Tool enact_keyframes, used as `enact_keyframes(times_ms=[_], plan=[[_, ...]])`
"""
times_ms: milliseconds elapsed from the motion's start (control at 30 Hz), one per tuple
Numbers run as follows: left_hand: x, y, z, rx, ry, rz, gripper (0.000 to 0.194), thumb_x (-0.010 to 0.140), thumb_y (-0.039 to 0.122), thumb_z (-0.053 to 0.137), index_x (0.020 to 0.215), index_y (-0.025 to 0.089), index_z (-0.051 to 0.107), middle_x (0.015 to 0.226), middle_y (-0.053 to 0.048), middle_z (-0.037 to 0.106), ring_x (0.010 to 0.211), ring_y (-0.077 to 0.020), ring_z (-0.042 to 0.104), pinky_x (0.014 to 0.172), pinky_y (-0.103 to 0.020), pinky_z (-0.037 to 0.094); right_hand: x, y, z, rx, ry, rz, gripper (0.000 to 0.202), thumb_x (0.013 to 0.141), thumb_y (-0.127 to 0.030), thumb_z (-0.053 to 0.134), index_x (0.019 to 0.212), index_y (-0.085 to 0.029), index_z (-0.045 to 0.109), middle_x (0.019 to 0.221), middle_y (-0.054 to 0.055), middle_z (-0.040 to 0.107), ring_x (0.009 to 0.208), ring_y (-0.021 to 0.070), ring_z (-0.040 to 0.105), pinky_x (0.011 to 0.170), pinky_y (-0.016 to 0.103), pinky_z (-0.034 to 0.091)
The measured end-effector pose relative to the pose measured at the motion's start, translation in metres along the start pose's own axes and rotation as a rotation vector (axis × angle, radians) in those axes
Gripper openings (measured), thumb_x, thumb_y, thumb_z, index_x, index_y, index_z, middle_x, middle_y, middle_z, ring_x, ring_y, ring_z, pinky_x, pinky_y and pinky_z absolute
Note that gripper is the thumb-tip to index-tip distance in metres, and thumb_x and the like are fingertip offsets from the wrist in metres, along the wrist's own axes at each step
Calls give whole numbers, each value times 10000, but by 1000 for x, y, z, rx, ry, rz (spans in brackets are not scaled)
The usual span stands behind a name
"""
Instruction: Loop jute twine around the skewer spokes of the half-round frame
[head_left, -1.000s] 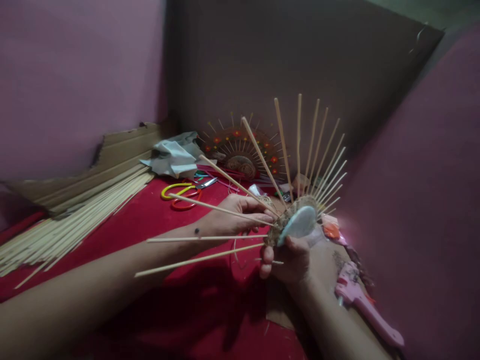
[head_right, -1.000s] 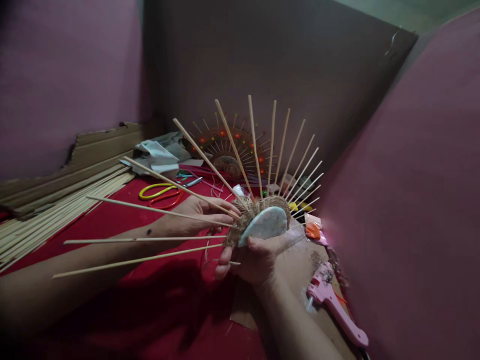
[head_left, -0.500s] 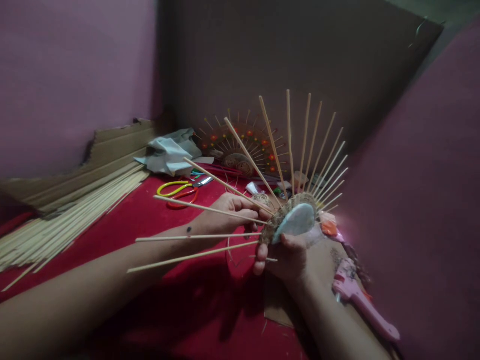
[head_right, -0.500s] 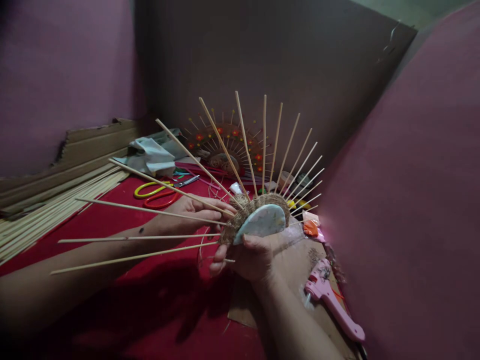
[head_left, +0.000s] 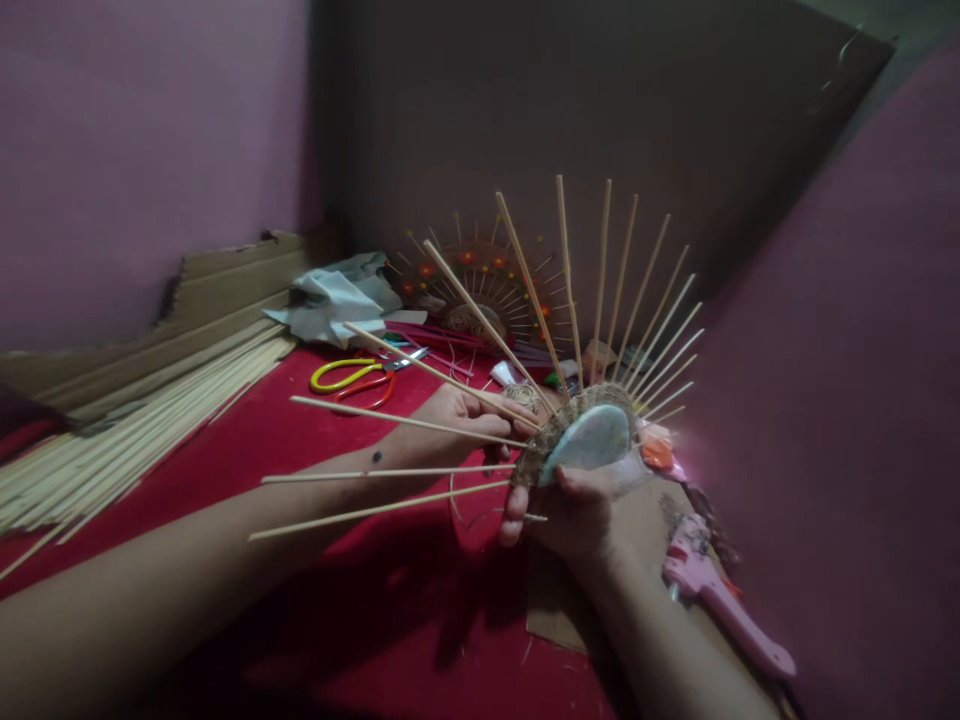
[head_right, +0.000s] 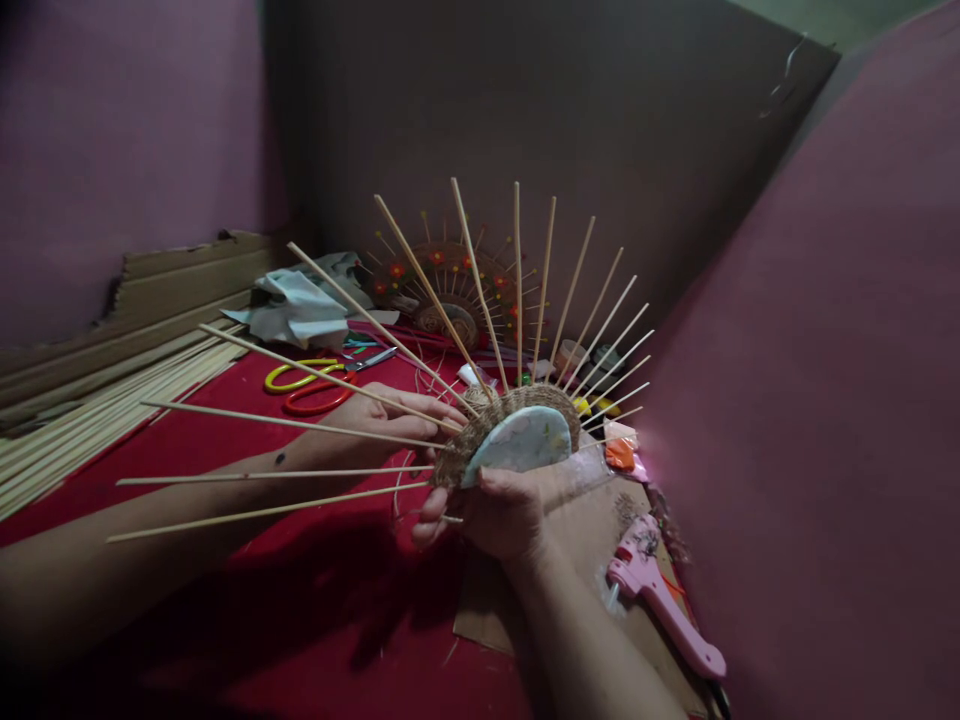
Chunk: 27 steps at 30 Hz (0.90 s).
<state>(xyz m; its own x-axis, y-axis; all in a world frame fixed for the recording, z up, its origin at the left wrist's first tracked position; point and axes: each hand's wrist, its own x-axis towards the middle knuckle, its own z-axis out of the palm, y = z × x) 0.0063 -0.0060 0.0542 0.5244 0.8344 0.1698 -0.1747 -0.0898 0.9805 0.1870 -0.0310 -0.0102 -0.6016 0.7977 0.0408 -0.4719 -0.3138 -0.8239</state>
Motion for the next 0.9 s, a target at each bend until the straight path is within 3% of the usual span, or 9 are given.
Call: enact_keyframes(times_ms=[333,433,633,767,900], plan=[[-3,0,-2,10,-28,5,180,764,177,610,888,122,729,868,-70,723,752,-136,630,689,-254,498,-1,0,-3,-33,80,1,304,668,-434,661,779,-152,659,645,52,695,528,211,639,562,368,492],[-4,1,0,28,-20,-11,179,776,195,616,886,110,729,887,-76,725,743,-129,625,674,-238,496,-1,0,-2,-25,51,-23,293,676,-423,658,784,-150,666,652,44,697,501,191,627,619,396,504],[-2,-4,-2,51,-25,36,183,794,170,586,894,99,723,934,-89,725,812,-138,628,744,-248,487,-1,-1,2,21,23,-6,301,661,-422,670,789,-149,681,654,42,699,562,219,657,540,336,488],[-1,-10,-7,16,-53,6,219,803,139,557,956,108,711,911,-81,727,749,-115,628,714,-235,485,0,-2,3,4,30,-18,313,678,-419,652,846,-156,676,640,33,692,534,207,641,530,333,474],[-2,-11,-7,4,-69,12,206,812,207,609,971,123,710,972,-80,724,841,-131,642,772,-238,487,0,-2,1,6,16,-3,300,666,-435,655,780,-158,674,629,35,686,546,206,641,533,326,471]])
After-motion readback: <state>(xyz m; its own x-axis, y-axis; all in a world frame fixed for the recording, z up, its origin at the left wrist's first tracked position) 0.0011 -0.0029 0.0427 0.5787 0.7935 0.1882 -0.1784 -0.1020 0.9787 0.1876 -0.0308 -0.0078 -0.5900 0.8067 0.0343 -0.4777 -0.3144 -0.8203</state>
